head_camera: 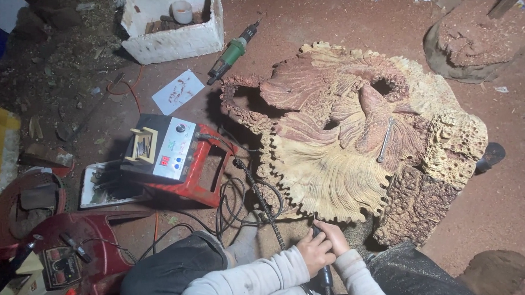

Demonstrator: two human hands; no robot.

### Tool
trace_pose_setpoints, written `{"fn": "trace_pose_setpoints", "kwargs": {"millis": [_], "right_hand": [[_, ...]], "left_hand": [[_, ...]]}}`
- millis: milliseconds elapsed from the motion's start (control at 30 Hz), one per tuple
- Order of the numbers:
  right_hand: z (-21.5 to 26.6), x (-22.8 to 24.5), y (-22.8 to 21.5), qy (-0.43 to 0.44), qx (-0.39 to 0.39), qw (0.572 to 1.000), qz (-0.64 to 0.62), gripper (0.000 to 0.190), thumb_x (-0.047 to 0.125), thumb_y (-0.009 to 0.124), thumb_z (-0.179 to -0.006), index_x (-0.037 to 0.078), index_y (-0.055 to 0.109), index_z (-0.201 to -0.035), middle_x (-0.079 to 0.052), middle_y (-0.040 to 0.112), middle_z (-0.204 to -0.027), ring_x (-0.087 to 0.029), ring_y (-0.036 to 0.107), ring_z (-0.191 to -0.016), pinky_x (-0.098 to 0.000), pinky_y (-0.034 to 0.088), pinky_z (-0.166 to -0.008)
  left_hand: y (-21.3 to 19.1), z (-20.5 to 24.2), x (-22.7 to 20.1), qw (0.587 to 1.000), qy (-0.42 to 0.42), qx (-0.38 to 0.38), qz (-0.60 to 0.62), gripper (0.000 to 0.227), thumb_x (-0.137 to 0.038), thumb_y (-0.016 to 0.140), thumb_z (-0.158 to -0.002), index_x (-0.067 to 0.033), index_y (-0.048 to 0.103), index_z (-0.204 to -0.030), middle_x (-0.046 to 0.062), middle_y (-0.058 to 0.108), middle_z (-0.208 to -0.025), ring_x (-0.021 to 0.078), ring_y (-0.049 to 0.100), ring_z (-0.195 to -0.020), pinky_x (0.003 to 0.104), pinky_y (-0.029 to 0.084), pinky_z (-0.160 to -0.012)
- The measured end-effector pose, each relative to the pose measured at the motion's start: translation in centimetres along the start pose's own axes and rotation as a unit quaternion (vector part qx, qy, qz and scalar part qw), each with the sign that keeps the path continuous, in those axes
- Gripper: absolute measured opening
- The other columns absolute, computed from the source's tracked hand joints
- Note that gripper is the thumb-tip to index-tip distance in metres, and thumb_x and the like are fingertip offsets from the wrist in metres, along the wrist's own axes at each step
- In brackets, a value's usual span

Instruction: Carving fine textures into a large wooden sculpture using a rotary tool.

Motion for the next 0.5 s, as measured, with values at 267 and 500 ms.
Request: {"fn": "trace_pose_setpoints", "kwargs": {"millis": [267, 500], "right_hand": [[-0.17, 0.02, 0.03, -0.007, 0.0, 1.0, 0.002, 0.034, 0.015, 0.064, -0.094, -0.015, 0.078, -0.086, -0.017, 0.071, -0.077, -0.02, 0.056, -0.069, -0.0305, 0.045, -0.062], [-0.25, -0.17, 0.04, 0.014, -0.01, 1.0, 0.0, 0.035, 0.014, 0.064, -0.093, -0.017, 0.079, -0.096, -0.019, 0.073, -0.084, -0.022, 0.059, -0.073, -0.0313, 0.046, -0.064]], "left_hand": [[-0.07, -0.06, 0.12, 1.0, -0.006, -0.002, 0.016, 0.005, -0.01, 0.07, -0.081, -0.0075, 0.071, -0.085, 0.015, 0.061, -0.097, 0.0359, 0.059, -0.104, 0.071, 0.047, -0.099], [0.28, 0.13, 0.34, 1.0, -0.005, 0.013, 0.022, 0.006, -0.011, 0.069, -0.081, -0.0079, 0.071, -0.086, 0.016, 0.061, -0.097, 0.037, 0.059, -0.105, 0.072, 0.046, -0.1]]}}
Point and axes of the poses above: each hand's wrist, its own z-axis away from the middle knuckle, its own y-axis out of the palm, x = y × z, the point moved 9 cm from there along -z, towards the middle knuckle
